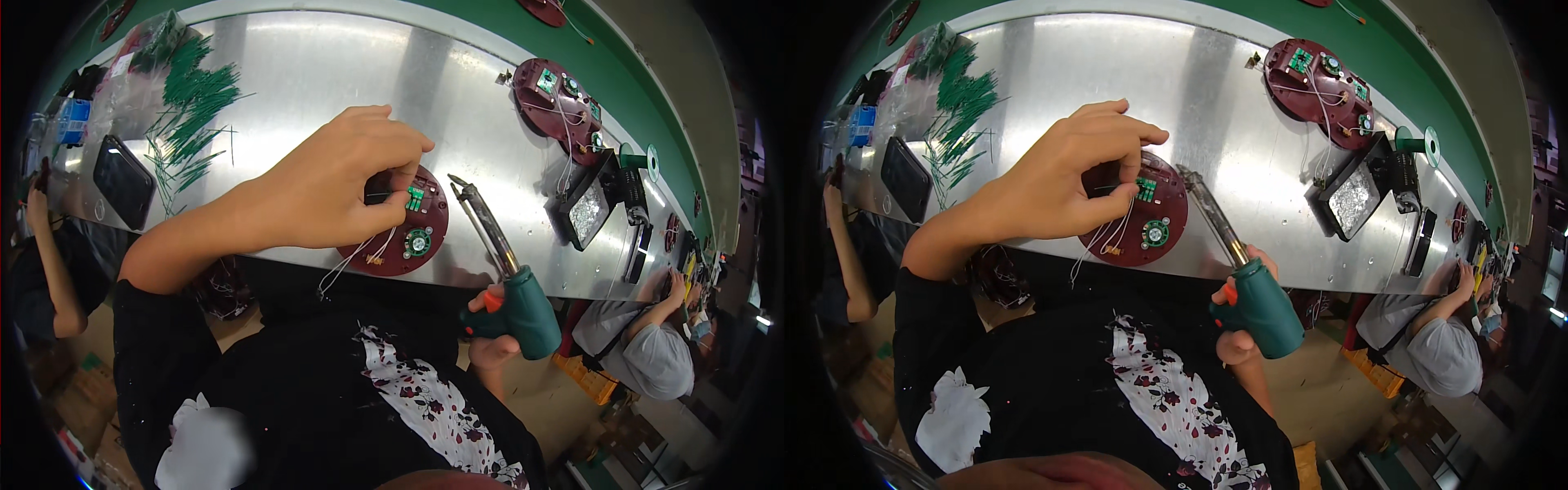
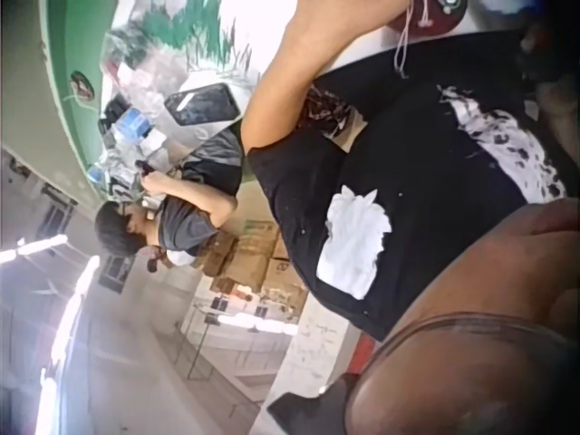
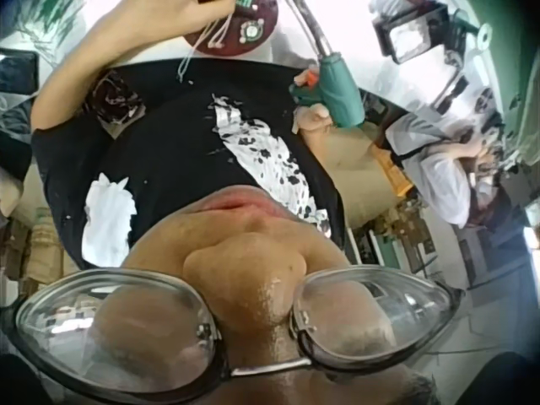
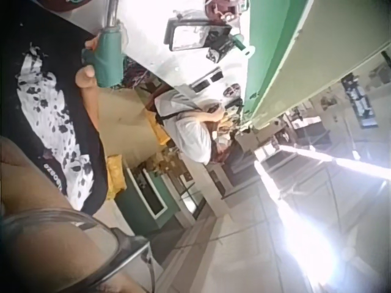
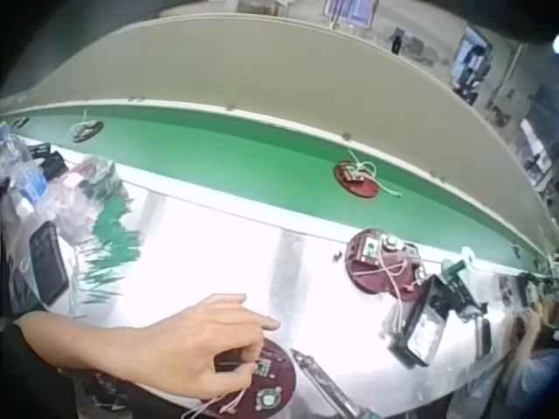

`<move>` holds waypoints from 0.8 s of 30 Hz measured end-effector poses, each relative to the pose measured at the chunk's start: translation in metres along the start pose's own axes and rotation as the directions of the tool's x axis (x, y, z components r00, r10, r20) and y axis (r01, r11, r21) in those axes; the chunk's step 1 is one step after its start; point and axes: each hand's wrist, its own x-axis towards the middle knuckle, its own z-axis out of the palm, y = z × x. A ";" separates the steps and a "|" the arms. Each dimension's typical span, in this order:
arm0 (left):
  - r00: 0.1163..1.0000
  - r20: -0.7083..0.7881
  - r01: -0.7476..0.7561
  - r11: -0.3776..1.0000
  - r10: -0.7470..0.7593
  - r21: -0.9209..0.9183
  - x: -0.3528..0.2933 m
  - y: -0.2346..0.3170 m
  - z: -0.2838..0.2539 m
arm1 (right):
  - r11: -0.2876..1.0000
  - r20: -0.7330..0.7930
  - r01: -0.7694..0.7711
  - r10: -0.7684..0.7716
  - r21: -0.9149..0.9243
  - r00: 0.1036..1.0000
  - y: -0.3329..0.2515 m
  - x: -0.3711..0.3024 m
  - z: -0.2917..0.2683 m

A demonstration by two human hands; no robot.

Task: Soldering components onto circular circuit boards on an industrial assembly line.

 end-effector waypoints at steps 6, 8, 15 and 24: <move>0.995 -0.084 -0.041 0.998 0.045 0.053 -0.004 -0.004 0.012 | 0.995 0.074 0.082 -0.079 -0.050 0.994 0.000 0.003 0.004; 0.994 -0.096 -0.039 0.998 0.043 0.044 -0.004 -0.004 0.012 | 0.976 0.064 0.187 -0.181 -0.110 0.981 -0.003 0.010 0.009; 0.999 -0.045 -0.005 0.998 0.008 0.059 -0.003 -0.004 0.008 | 0.973 0.078 0.195 -0.186 -0.123 0.979 -0.005 0.012 0.010; 0.999 -0.040 0.039 0.999 -0.037 0.039 0.000 -0.003 0.011 | 0.972 0.110 0.172 -0.156 -0.161 0.982 0.001 0.009 0.003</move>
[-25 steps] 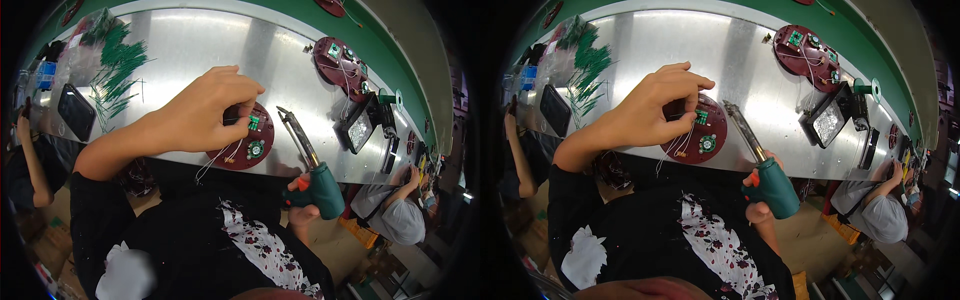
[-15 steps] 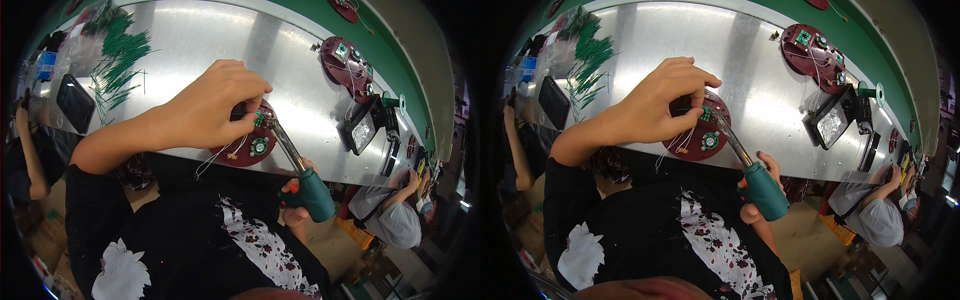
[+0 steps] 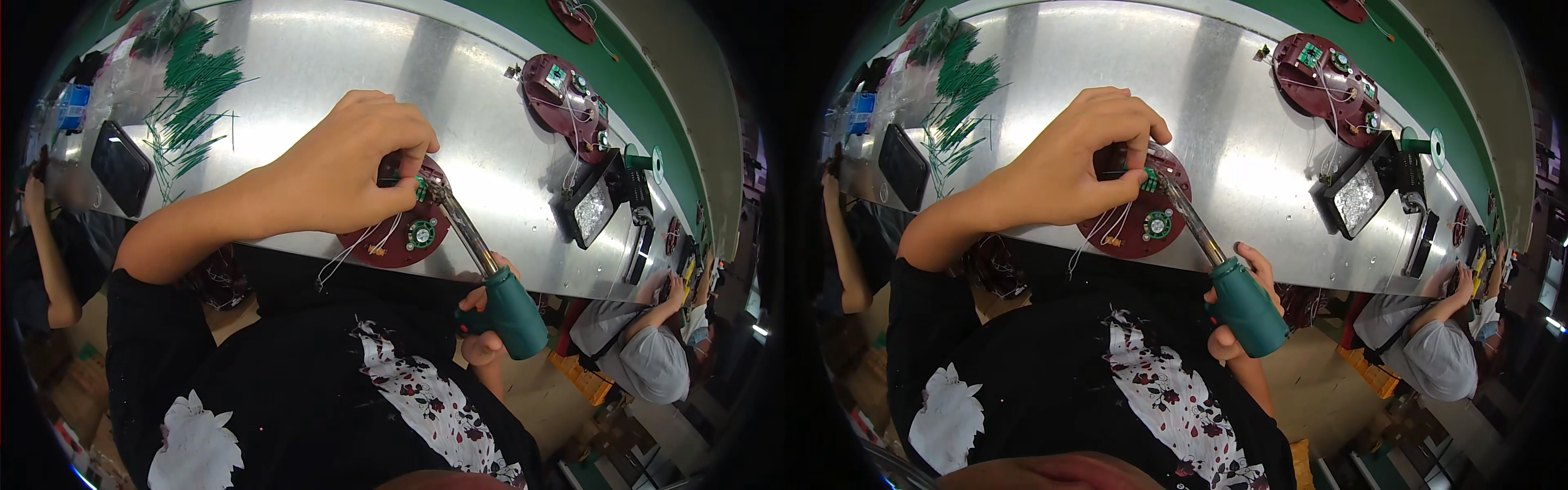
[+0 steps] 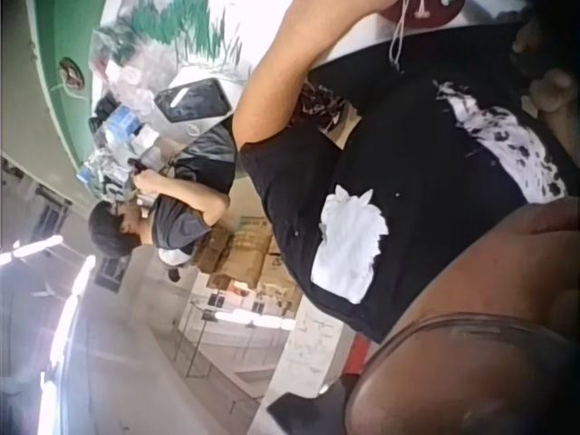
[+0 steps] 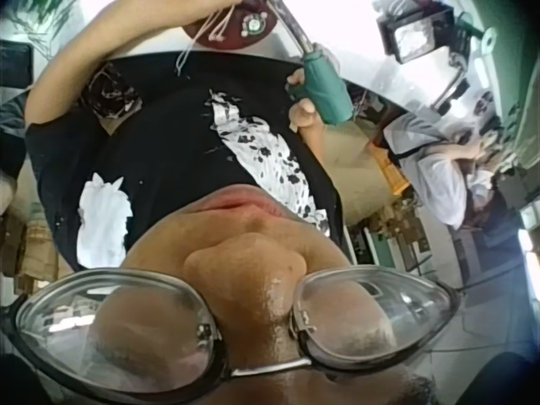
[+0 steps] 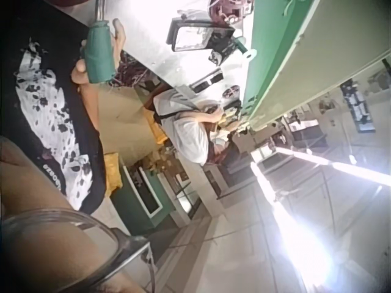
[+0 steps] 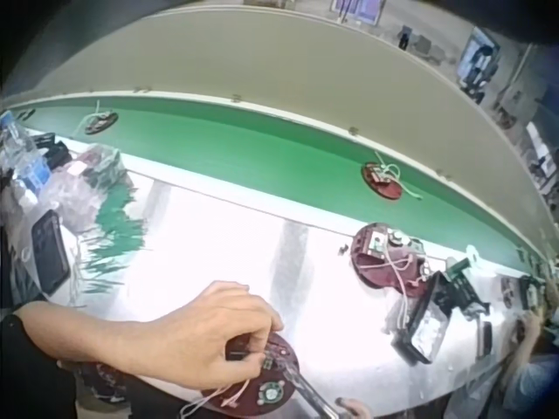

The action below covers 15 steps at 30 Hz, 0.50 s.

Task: Soldering components onto circular circuit boards on an industrial assembly line.

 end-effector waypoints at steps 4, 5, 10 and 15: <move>1.000 0.000 0.008 1.000 -0.008 -0.018 0.000 0.000 0.001 | 0.989 -0.007 -0.101 0.102 0.109 0.995 -0.007 -0.004 0.000; 1.000 -0.010 0.001 1.000 -0.001 -0.011 0.000 0.000 0.002 | 0.989 -0.008 -0.100 0.101 0.111 0.995 -0.005 -0.007 -0.001; 1.000 -0.014 0.008 1.000 -0.009 -0.013 -0.001 0.001 0.001 | 0.963 -0.099 -0.170 0.194 0.208 0.976 0.003 -0.014 -0.002; 0.994 -0.095 -0.057 0.998 0.056 -0.009 0.001 -0.001 0.007 | 0.954 -0.100 -0.196 0.223 0.225 0.970 0.004 -0.014 -0.002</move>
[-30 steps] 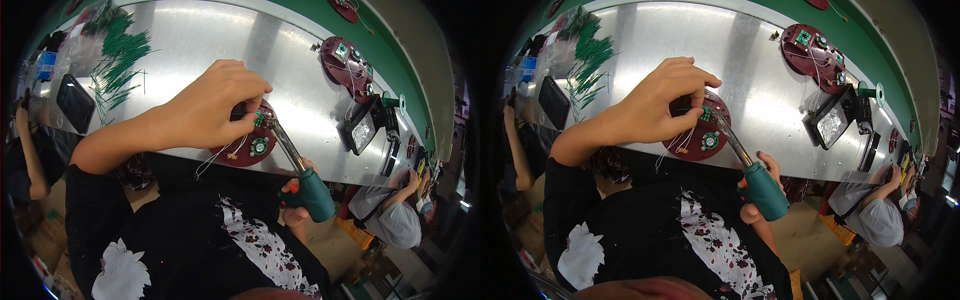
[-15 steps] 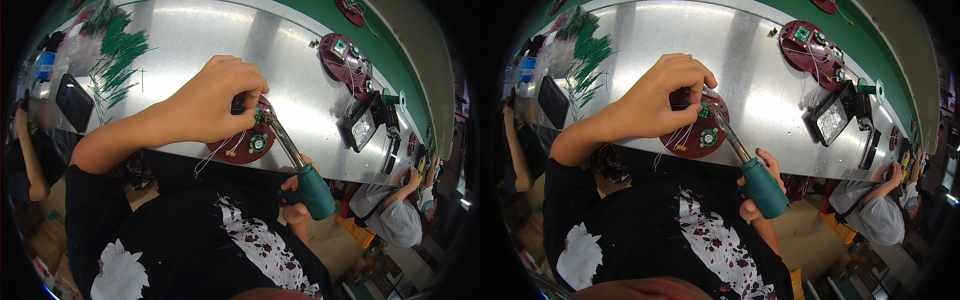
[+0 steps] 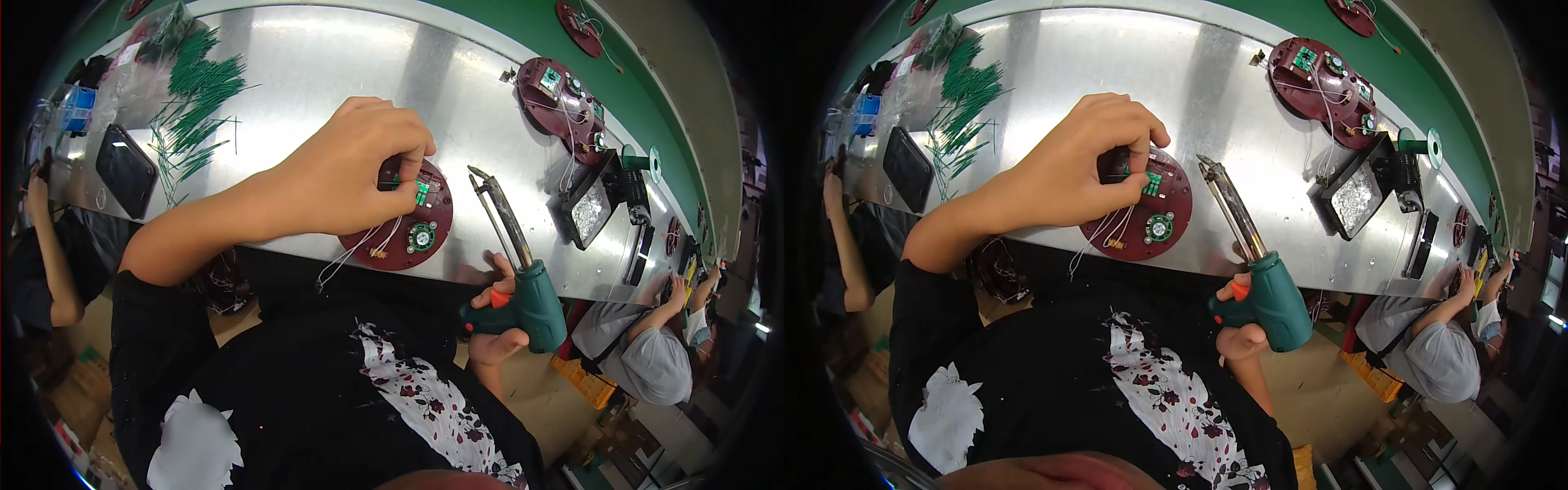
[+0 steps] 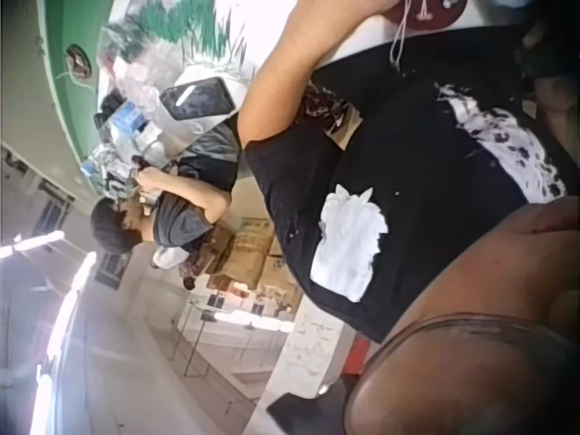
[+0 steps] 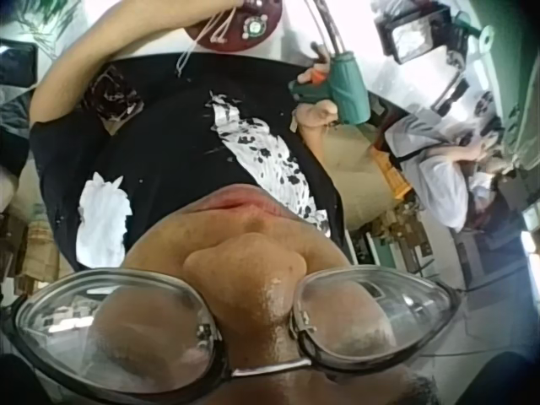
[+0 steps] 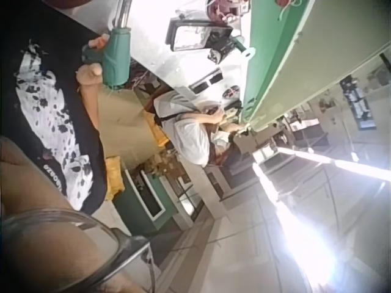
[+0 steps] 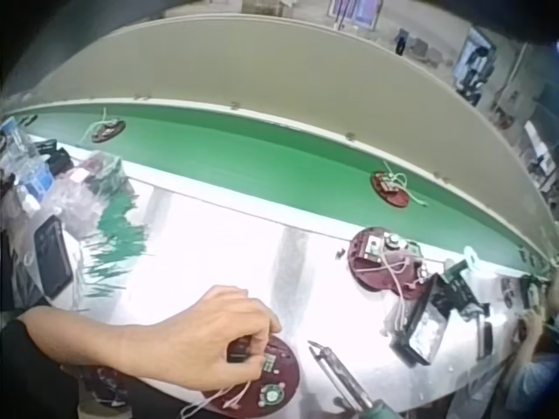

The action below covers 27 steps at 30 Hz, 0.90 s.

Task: Soldering components onto circular circuit boards on an industrial assembly line.

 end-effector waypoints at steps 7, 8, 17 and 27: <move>0.990 0.138 0.006 0.992 -0.023 0.126 0.003 0.006 -0.016 | 0.998 -0.014 0.037 -0.036 0.043 0.999 -0.002 0.005 0.003; 0.978 0.199 0.025 0.984 -0.060 0.174 0.003 0.007 -0.018 | 0.996 -0.039 0.065 -0.063 0.064 0.997 -0.001 0.005 0.003; 0.998 0.049 -0.032 0.998 0.029 0.056 0.007 0.008 -0.010 | 0.999 -0.041 -0.003 0.004 0.044 0.999 -0.002 0.007 0.000; 0.997 -0.069 -0.002 0.982 0.016 0.190 0.004 0.013 0.002 | 0.994 -0.053 -0.021 0.027 0.106 0.998 -0.001 0.004 -0.005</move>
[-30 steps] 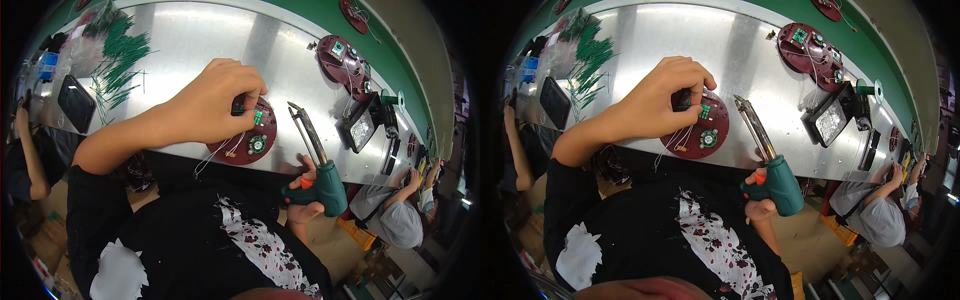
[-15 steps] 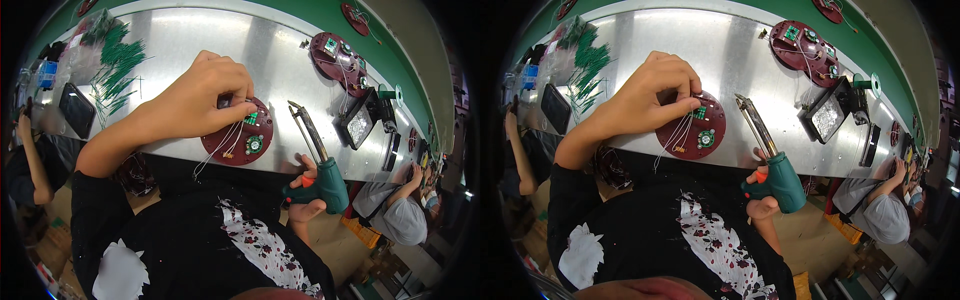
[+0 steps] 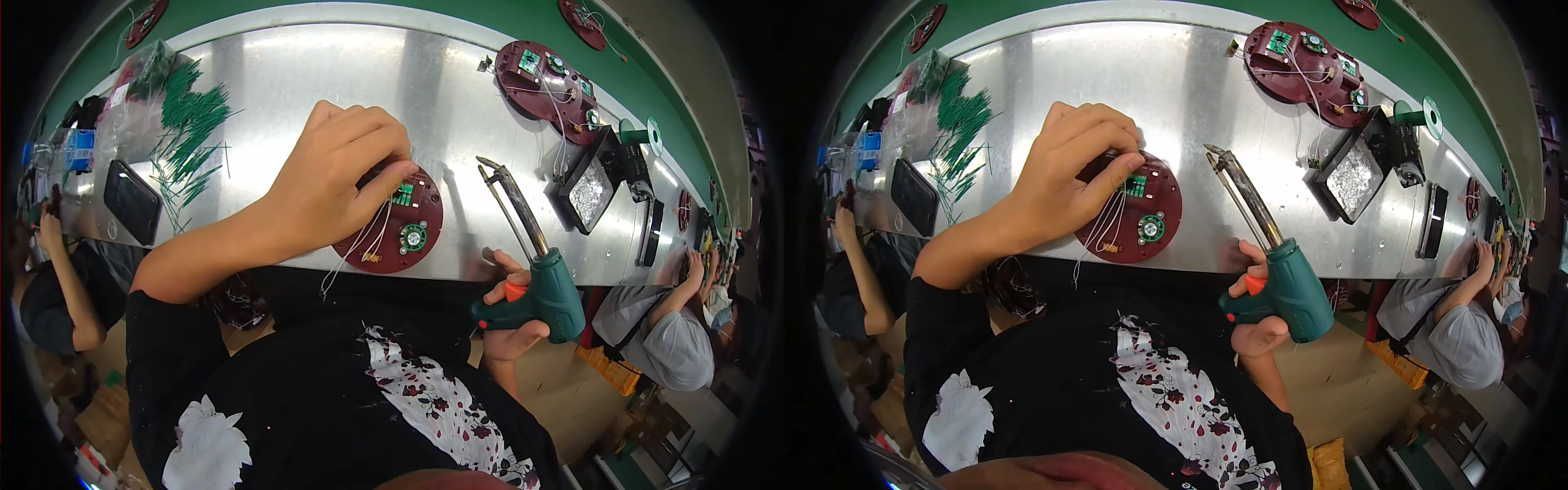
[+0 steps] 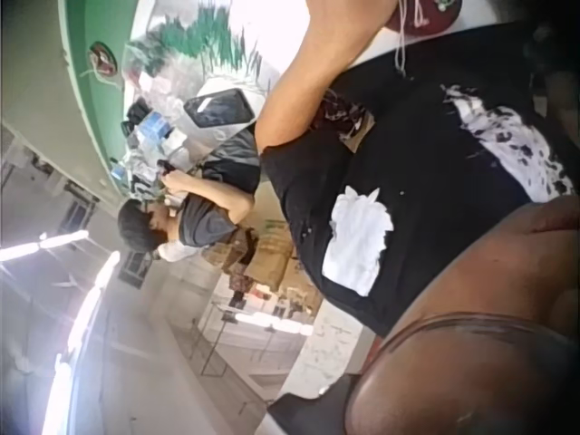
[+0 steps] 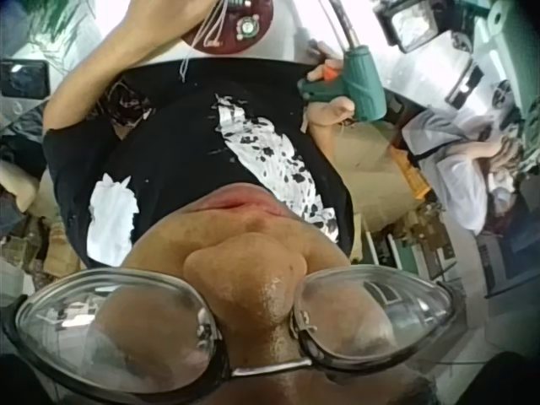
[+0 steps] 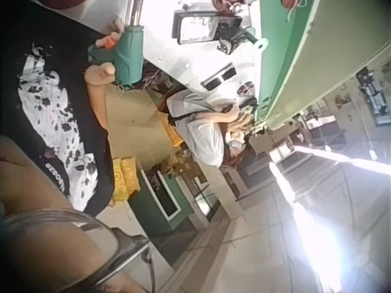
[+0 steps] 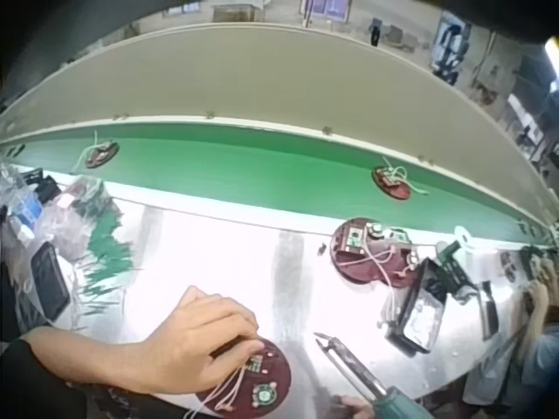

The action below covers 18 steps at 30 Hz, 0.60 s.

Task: Soldering components onto circular circuit boards on an industrial assembly line.

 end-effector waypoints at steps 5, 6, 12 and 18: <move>1.000 0.019 -0.011 0.999 0.012 -0.044 -0.003 -0.003 0.000 | 0.996 -0.006 -0.069 0.068 -0.054 0.998 -0.006 0.001 0.001; 1.000 0.026 -0.014 0.999 0.015 -0.044 -0.002 -0.002 0.000 | 0.994 -0.008 -0.076 0.075 -0.073 0.997 -0.007 0.001 0.001; 0.995 0.085 0.064 0.981 -0.049 -0.185 -0.001 0.008 0.012 | 1.000 0.006 -0.004 0.004 -0.002 1.000 -0.003 0.002 0.000; 0.984 0.150 0.130 0.966 -0.098 -0.222 -0.001 0.007 0.015 | 0.993 -0.003 0.103 -0.104 -0.055 0.995 -0.005 0.004 -0.006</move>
